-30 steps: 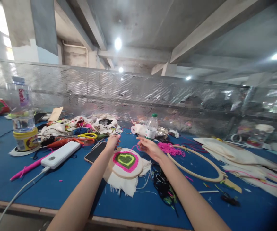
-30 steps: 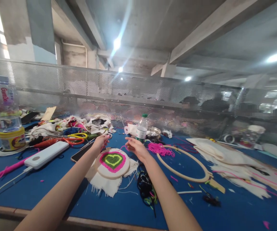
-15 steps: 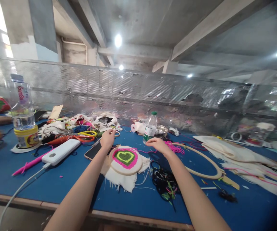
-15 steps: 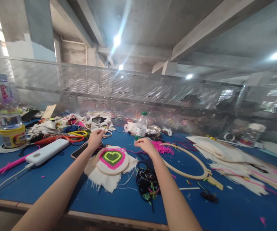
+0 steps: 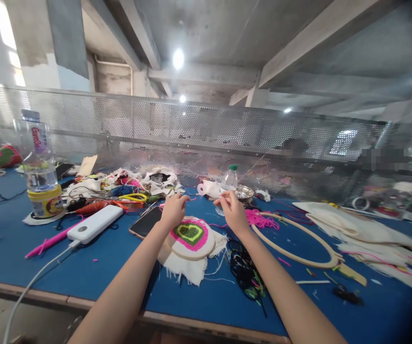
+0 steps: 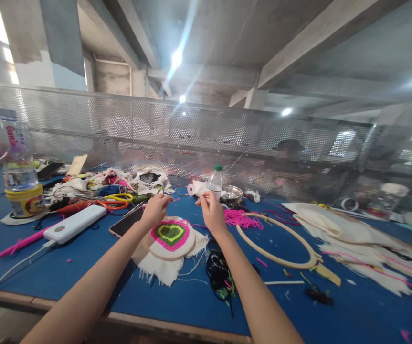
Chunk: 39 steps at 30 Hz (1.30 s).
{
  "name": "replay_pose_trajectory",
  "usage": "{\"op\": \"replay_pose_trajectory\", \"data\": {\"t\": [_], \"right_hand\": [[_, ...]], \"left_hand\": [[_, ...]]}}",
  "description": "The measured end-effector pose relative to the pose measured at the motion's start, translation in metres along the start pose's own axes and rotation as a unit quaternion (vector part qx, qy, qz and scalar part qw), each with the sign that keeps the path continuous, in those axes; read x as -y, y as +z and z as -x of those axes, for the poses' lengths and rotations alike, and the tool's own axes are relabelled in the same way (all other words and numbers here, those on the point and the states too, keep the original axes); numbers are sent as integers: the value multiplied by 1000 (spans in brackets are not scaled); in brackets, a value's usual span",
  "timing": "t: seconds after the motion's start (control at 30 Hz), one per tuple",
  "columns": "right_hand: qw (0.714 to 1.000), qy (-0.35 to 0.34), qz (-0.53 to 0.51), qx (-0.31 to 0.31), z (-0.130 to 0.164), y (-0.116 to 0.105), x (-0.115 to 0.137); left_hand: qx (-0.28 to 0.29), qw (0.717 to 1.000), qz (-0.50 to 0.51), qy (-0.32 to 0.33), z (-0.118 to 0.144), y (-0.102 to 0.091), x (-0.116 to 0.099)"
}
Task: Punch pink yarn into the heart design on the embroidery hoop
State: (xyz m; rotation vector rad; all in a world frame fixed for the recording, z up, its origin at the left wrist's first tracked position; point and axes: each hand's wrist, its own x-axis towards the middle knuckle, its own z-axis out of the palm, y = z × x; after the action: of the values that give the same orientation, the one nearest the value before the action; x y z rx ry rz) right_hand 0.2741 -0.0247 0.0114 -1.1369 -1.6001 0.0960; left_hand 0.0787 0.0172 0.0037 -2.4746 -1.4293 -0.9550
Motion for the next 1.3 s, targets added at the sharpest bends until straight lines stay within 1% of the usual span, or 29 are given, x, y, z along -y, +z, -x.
{"op": "replay_pose_trajectory", "data": {"t": [0.2,0.33,0.43,0.7,0.83,0.93,1.03,1.13,1.23,1.3], "right_hand": [[995,-48,77,50,7,7,10],[988,-50,120,80,10,9,12],[986,-51,138,83,11,10,12],[982,-61,152,98,14,14,14],[980,-56,170,89,14,15,13],[977,-38,192,80,13,15,11],[976,-22,202,74,12,15,9],[980,-23,190,63,11,16,8],[982,-27,178,56,11,16,9],[982,-26,179,56,12,16,8]], "left_hand": [[2,1000,-3,20,4,-1,-4],[3,1000,-9,21,5,-1,-4],[10,1000,-8,18,4,-2,-7],[89,996,13,14,6,-4,-8],[101,995,15,4,9,-2,-8],[103,995,15,0,11,1,-10],[98,995,24,14,13,4,-14],[94,995,30,28,14,4,-17],[89,995,30,25,14,4,-14],[95,995,30,11,13,5,-9]]}}
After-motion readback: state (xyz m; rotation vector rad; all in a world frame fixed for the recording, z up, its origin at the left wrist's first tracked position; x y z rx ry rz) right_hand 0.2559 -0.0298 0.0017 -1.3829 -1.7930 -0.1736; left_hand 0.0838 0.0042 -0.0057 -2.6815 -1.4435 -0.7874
